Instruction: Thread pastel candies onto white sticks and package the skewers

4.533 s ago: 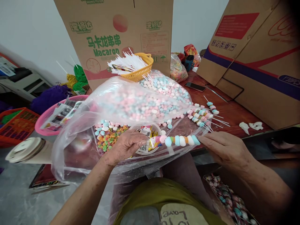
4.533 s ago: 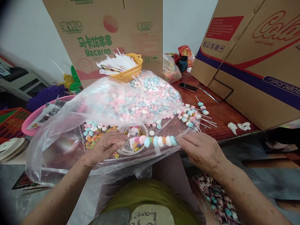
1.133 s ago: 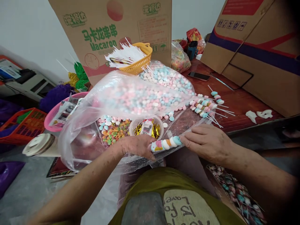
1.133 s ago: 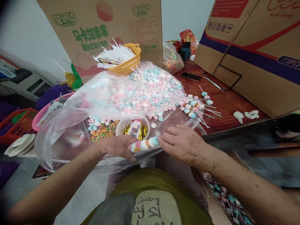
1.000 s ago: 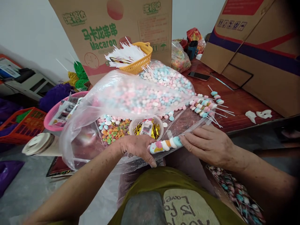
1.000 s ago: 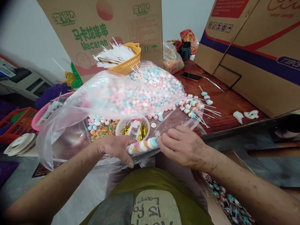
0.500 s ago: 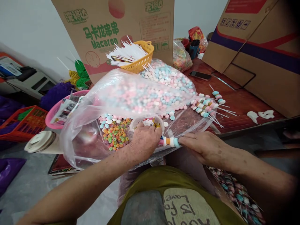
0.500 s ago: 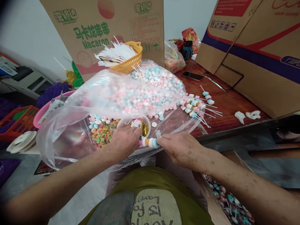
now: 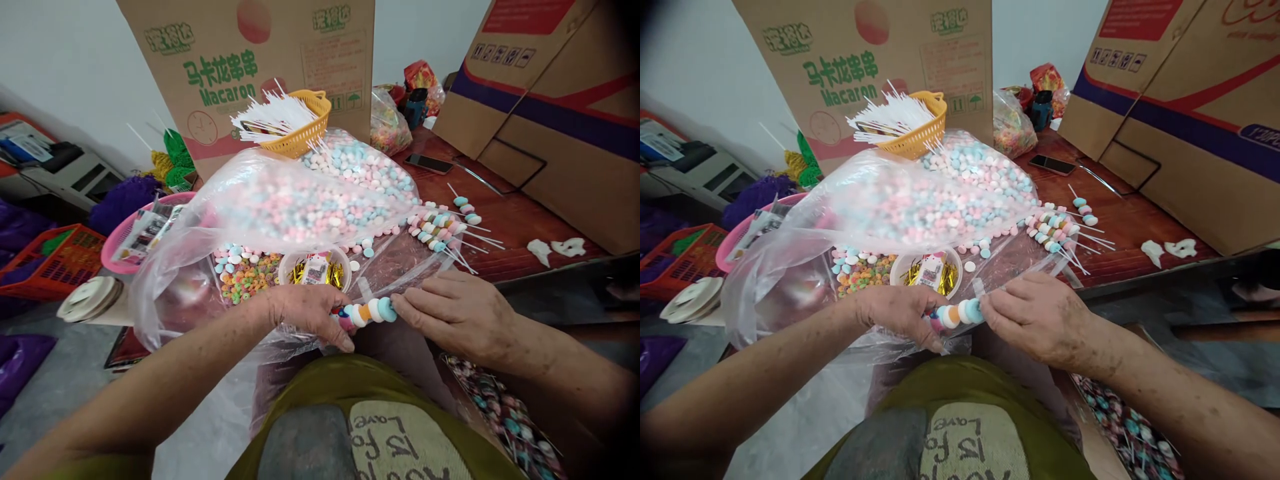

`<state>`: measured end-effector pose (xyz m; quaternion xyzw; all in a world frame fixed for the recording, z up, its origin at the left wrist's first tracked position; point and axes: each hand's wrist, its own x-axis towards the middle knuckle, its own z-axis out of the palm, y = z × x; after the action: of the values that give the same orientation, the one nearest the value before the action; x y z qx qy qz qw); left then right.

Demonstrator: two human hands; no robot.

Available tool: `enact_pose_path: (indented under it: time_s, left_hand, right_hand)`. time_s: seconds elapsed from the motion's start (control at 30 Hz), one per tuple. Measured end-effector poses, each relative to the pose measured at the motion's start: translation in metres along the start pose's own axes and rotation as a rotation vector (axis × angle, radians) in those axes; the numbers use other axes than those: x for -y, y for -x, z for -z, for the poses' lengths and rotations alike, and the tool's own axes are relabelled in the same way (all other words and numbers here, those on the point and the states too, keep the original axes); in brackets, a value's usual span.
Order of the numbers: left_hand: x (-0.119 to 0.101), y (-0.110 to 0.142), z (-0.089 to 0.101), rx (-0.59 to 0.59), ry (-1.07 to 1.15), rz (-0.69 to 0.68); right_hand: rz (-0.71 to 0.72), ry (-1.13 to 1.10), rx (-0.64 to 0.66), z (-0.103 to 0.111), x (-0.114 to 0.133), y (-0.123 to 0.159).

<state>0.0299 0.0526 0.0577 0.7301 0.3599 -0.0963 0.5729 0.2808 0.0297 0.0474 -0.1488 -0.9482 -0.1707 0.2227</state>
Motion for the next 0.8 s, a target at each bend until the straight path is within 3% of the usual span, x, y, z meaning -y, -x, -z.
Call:
enact_pose_path:
  time_s: [0.07,0.2,0.27,0.33,0.43,0.57,0.7,0.8]
  left_hand:
    - [-0.002,-0.005,-0.007,-0.170,-0.171,0.049]
    - [-0.004,-0.007,-0.019,-0.548,-0.737,0.173]
    - [0.000,-0.006,-0.021,-0.679,-0.913,0.177]
    - [0.004,-0.005,-0.021,-0.745,-0.946,0.145]
    - [0.006,-0.006,-0.020,-0.720,-0.862,0.153]
    - [-0.001,-0.008,-0.020,-0.565,-0.675,0.216]
    - [-0.008,-0.008,-0.019,-0.397,-0.385,0.088]
    - [-0.009,-0.007,-0.015,-0.190,-0.155,0.005]
  right_hand:
    - [0.005,0.007,0.044,0.001,0.000,0.002]
    - [-0.042,-0.013,0.086,-0.004,0.002,0.006]
    - [-0.103,-0.034,0.088,-0.007,0.003,0.007]
    - [-0.163,-0.078,0.108,-0.008,0.005,0.005]
    - [-0.198,-0.114,0.134,-0.008,0.006,0.001]
    - [-0.138,0.043,0.057,-0.006,0.002,0.000]
    - [0.008,0.167,0.010,0.005,-0.008,-0.003]
    - [0.113,0.181,-0.051,0.012,-0.012,-0.009]
